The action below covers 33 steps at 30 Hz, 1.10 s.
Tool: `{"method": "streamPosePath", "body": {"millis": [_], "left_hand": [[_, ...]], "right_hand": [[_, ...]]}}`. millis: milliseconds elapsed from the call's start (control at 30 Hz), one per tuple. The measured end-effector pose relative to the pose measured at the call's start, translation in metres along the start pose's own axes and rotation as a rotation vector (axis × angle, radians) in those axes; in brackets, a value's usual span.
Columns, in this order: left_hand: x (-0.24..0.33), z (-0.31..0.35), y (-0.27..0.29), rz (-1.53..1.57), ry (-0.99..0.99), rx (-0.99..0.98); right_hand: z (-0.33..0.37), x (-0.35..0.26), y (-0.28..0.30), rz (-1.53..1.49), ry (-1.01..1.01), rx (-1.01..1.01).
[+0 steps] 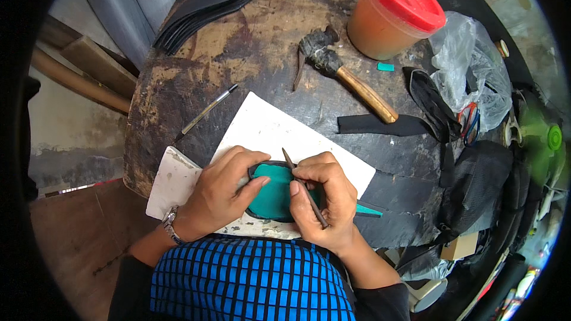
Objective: The person assembles a shoe insole by attaching a black rubber strip to a green insole. They use a hammer to tap the strip into place and a pointed tool to press the edges. The person flips the insole to inspect the attachment and continues securing the strip along the perimeter.
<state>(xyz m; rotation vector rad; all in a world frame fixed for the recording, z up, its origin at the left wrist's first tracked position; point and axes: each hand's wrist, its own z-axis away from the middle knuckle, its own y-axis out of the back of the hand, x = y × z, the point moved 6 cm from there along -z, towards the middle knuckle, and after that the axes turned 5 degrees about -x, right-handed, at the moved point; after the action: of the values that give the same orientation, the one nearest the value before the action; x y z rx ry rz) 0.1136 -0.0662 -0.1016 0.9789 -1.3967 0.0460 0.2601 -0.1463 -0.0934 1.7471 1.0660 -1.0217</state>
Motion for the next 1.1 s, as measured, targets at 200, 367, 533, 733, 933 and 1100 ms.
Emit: {"method": "streamPosePath", "body": {"millis": [200, 367, 533, 733, 933, 1100], "left_hand": [[-0.006, 0.000, 0.003, -0.270, 0.072, -0.084], [-0.007, 0.001, 0.004, -0.254, 0.086, -0.100], [-0.009, 0.001, 0.004, -0.231, 0.095, -0.110], [-0.008, 0.001, 0.004, -0.249, 0.073, -0.058], [-0.007, 0.004, 0.007, -0.237, 0.123, -0.068], [-0.006, 0.005, 0.006, -0.246, 0.106, -0.071]], "right_hand": [[0.002, 0.000, -0.016, 0.148, 0.099, -0.164], [0.001, -0.006, -0.025, 0.274, 0.186, -0.269], [0.001, -0.004, -0.029, 0.302, 0.171, -0.313], [0.000, -0.004, -0.031, 0.323, 0.168, -0.347], [-0.001, -0.005, -0.032, 0.325, 0.168, -0.378], [-0.002, -0.005, -0.031, 0.307, 0.161, -0.364]]}}
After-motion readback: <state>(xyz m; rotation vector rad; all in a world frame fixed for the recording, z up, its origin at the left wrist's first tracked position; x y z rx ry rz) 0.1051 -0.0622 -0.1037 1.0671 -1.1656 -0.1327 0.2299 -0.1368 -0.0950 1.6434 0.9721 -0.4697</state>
